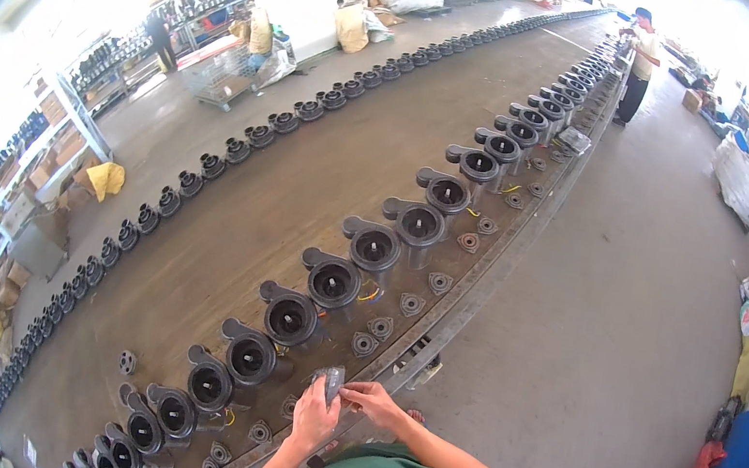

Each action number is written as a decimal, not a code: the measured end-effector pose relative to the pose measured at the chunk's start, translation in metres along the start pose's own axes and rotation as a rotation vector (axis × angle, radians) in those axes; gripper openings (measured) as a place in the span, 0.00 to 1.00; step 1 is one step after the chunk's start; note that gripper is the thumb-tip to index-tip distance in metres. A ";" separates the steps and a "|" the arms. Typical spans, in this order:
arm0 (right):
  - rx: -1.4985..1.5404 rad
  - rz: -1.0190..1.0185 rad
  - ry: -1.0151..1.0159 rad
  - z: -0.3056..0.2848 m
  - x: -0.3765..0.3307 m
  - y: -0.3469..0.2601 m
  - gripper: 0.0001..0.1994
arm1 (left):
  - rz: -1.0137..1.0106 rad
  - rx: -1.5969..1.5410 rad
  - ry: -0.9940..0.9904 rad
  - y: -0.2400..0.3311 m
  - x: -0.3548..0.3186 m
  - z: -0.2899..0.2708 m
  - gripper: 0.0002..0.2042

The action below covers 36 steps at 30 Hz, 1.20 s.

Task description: The person places small metal components and inserts into a series of industrial housings aligned on a long workbench, taking the parts from a plastic tray by hand.

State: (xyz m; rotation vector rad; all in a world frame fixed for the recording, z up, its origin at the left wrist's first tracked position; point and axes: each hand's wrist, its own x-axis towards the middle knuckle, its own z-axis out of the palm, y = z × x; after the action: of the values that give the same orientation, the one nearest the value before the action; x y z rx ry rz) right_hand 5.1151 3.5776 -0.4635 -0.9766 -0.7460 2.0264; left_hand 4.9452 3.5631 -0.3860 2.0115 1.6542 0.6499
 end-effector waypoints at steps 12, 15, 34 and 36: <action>0.473 0.090 -0.096 0.014 0.014 0.036 0.13 | -0.105 -0.167 0.006 -0.017 0.002 0.000 0.33; 0.496 0.103 -0.046 0.018 0.013 0.032 0.12 | -0.115 -0.161 0.023 -0.015 0.003 -0.001 0.33; 0.287 0.090 0.033 0.006 0.014 0.020 0.07 | -0.099 -0.108 -0.039 -0.010 -0.013 -0.009 0.32; 0.219 0.080 -0.028 -0.001 0.013 0.019 0.08 | -0.096 -0.096 -0.024 -0.010 -0.012 -0.008 0.33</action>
State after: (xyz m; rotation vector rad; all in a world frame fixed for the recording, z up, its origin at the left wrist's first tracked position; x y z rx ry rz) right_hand 5.1032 3.5783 -0.4840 -0.8645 -0.4927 2.1424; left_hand 4.9301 3.5533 -0.3869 1.8546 1.6619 0.6552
